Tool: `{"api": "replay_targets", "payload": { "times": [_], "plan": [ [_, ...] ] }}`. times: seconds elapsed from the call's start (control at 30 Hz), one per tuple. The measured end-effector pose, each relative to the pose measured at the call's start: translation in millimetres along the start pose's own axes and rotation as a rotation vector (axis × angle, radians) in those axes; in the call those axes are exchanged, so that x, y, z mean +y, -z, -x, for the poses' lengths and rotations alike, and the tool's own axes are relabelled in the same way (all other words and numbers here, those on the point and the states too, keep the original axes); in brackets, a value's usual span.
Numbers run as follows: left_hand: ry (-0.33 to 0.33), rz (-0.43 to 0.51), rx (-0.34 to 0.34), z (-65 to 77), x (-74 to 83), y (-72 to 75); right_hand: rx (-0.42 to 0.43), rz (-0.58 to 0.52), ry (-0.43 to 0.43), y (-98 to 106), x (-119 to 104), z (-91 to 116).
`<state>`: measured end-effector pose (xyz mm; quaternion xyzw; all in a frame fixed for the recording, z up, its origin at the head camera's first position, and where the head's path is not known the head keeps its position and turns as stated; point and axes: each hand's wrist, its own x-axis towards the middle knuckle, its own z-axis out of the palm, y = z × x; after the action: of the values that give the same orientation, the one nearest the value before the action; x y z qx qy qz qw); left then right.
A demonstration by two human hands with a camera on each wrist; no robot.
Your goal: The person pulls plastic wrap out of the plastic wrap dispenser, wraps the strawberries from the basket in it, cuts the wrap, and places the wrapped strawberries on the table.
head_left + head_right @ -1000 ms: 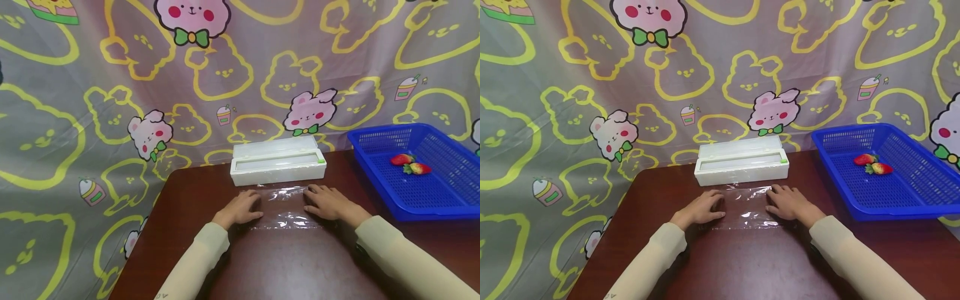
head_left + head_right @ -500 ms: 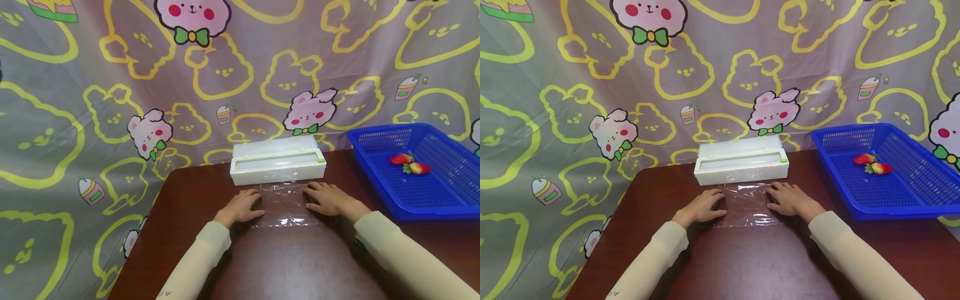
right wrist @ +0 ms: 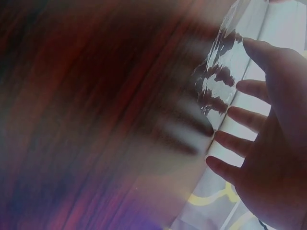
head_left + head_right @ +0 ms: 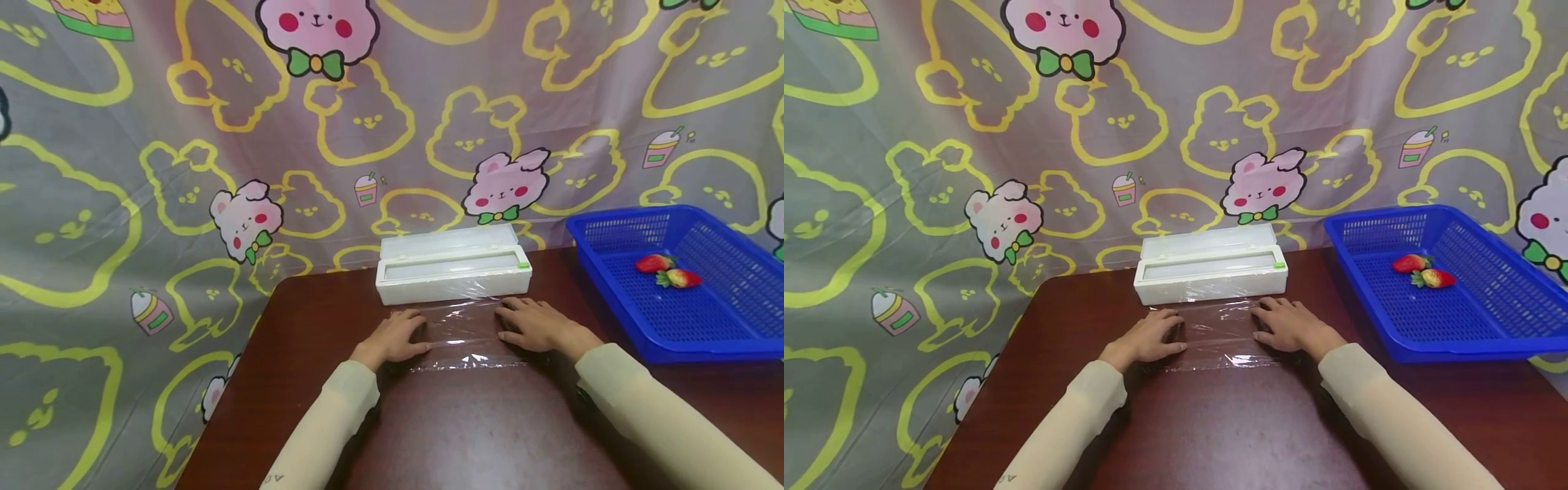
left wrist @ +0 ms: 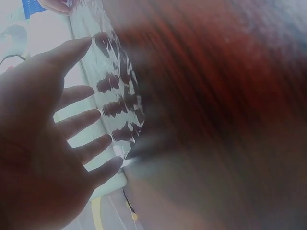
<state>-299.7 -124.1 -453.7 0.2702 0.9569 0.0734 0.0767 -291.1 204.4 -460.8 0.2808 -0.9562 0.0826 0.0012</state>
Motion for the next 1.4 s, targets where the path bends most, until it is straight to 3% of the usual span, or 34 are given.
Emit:
{"api": "replay_targets", "payload": {
  "times": [0.17, 0.23, 0.5, 0.77, 0.9, 1.1, 1.27, 1.4],
  "plan": [
    [-0.004, 0.011, 0.023, -0.3, -0.7, -0.3, 0.024, 0.001, 0.015, 0.3, 1.1, 0.6],
    [-0.019, 0.015, 0.061, 0.1, -1.5, 0.2, 0.045, 0.009, 0.027, 0.4, 1.3, 1.4],
    [-0.066, -0.007, 0.4, -6.6, -6.8, 18.5, 0.144, 0.08, 0.074, 13.4, -2.7, 13.7],
    [-0.028, -0.097, 0.549, -27.3, -12.0, 24.0, 0.231, 0.104, 0.139, 45.1, -24.0, 24.9],
    [0.001, -0.131, 0.564, -35.6, -11.0, 26.7, 0.249, 0.116, 0.164, 63.9, -38.2, 28.8],
    [0.046, -0.172, 0.487, -51.8, -11.2, 31.6, 0.258, 0.117, 0.149, 94.1, -43.8, 37.0],
    [0.027, -0.145, 0.442, -57.2, -15.8, 30.3, 0.299, 0.159, 0.158, 118.4, -25.5, 40.1],
    [0.023, -0.127, 0.467, -54.0, -21.5, 29.1, 0.326, 0.144, 0.139, 139.3, -3.2, 37.1]
  ]
}}
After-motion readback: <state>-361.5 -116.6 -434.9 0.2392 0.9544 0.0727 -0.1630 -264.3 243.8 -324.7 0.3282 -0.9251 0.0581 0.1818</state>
